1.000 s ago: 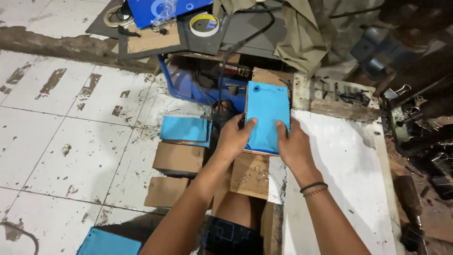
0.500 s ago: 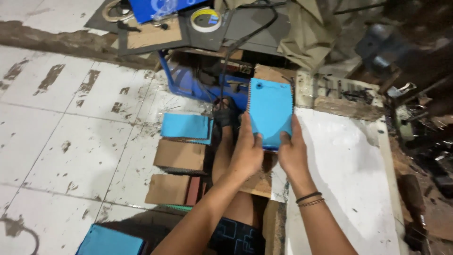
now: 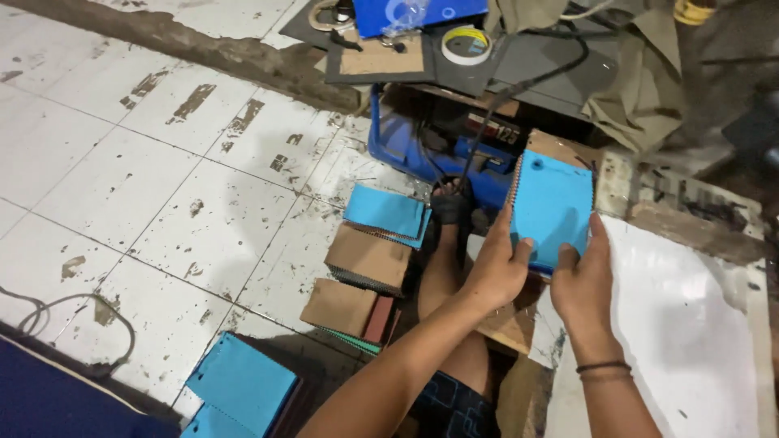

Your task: Assembling notebook components by aligning covers and pages and using a manual binding machine.

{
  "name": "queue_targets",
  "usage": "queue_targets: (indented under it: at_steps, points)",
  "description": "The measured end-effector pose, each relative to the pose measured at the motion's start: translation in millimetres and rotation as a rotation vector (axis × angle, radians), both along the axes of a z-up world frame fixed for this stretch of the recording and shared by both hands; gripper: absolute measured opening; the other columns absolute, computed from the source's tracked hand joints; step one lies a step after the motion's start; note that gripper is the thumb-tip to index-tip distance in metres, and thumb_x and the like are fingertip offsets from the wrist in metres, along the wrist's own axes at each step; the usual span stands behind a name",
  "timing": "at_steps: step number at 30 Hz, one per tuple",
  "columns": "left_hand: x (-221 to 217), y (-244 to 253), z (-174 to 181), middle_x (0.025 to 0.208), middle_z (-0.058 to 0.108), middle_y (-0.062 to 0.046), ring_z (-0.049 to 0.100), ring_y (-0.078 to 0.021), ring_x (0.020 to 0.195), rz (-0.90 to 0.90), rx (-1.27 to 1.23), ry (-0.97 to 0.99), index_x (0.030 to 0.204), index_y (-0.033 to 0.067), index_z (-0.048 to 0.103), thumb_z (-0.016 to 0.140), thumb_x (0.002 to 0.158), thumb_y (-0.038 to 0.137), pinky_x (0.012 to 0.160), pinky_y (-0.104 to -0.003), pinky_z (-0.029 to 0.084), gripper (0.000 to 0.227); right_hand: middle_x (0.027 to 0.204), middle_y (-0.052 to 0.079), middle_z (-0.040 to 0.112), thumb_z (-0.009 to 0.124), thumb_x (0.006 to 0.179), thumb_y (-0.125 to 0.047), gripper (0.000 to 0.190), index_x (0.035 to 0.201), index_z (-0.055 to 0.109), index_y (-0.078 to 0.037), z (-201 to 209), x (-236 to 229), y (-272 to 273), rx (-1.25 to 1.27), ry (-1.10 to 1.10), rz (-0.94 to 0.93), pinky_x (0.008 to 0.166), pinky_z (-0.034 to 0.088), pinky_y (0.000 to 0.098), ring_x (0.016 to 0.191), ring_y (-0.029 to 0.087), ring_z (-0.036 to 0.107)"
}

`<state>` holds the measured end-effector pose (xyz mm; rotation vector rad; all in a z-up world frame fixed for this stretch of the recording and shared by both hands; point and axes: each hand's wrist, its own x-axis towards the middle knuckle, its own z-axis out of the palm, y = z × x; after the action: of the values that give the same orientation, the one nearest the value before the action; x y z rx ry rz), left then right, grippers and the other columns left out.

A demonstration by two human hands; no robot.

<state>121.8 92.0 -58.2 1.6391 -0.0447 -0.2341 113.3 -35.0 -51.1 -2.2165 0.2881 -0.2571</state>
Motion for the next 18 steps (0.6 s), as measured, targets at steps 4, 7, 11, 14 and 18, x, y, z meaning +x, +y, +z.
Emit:
queue_targets:
  at_steps: [4, 7, 11, 14, 18]
  points:
    - [-12.4, 59.1, 57.0, 0.162, 0.046, 0.001, 0.059, -0.0233, 0.134, 0.048, 0.255, 0.200, 0.156, 0.0339, 0.042, 0.033, 0.097, 0.054, 0.101, -0.045, 0.048, 0.063, 0.156, 0.021, 0.045, 0.062, 0.099, -0.004, 0.043, 0.141, 0.059, -0.003, 13.8, 0.5, 36.2, -0.592, -0.557, 0.126, 0.112, 0.029, 0.0580, 0.138, 0.044, 0.041]
    - [25.8, 82.7, -73.7, 0.134, 0.070, -0.008, 0.063, -0.0242, 0.127, 0.419, 0.040, -0.157, 0.132, 0.0198, 0.064, 0.046, 0.101, 0.048, 0.109, -0.038, 0.044, 0.046, 0.143, 0.020, 0.059, 0.052, 0.103, -0.010, 0.036, 0.139, 0.057, -0.004, 28.8, 15.7, 91.9, -0.605, -0.653, 0.330, 0.111, 0.034, 0.0556, 0.133, 0.041, 0.052]
    - [58.0, 155.8, -151.9, 0.131, 0.067, -0.019, 0.062, -0.0355, 0.127, 0.561, -0.074, 0.007, 0.138, 0.0096, 0.061, 0.046, 0.111, 0.018, 0.108, -0.049, 0.048, 0.032, 0.112, 0.007, 0.069, 0.073, 0.088, -0.011, 0.033, 0.121, 0.071, -0.014, -75.1, 99.6, 158.4, -0.161, -0.506, 0.384, 0.094, 0.048, 0.0421, 0.108, 0.032, 0.067]
    - [76.6, 206.1, -240.4, 0.141, 0.064, -0.016, 0.058, -0.0389, 0.133, 0.631, 0.196, 0.229, 0.143, 0.0179, 0.056, 0.053, 0.103, 0.039, 0.115, -0.052, 0.043, 0.046, 0.126, 0.003, 0.073, 0.061, 0.090, -0.041, 0.039, 0.124, 0.070, -0.023, -185.1, 156.0, 181.5, -0.002, 0.207, 0.345, 0.102, 0.049, 0.0446, 0.120, 0.029, 0.066]
    - [65.2, 251.0, -334.7, 0.137, 0.064, -0.013, 0.064, -0.0386, 0.127, 0.549, 0.690, 0.361, 0.135, 0.0180, 0.059, 0.058, 0.099, 0.045, 0.107, -0.055, 0.049, 0.045, 0.116, 0.000, 0.075, 0.065, 0.082, -0.048, 0.043, 0.118, 0.076, -0.026, -298.2, 156.8, 184.2, 0.139, 0.570, 0.121, 0.093, 0.052, 0.0442, 0.114, 0.026, 0.069]
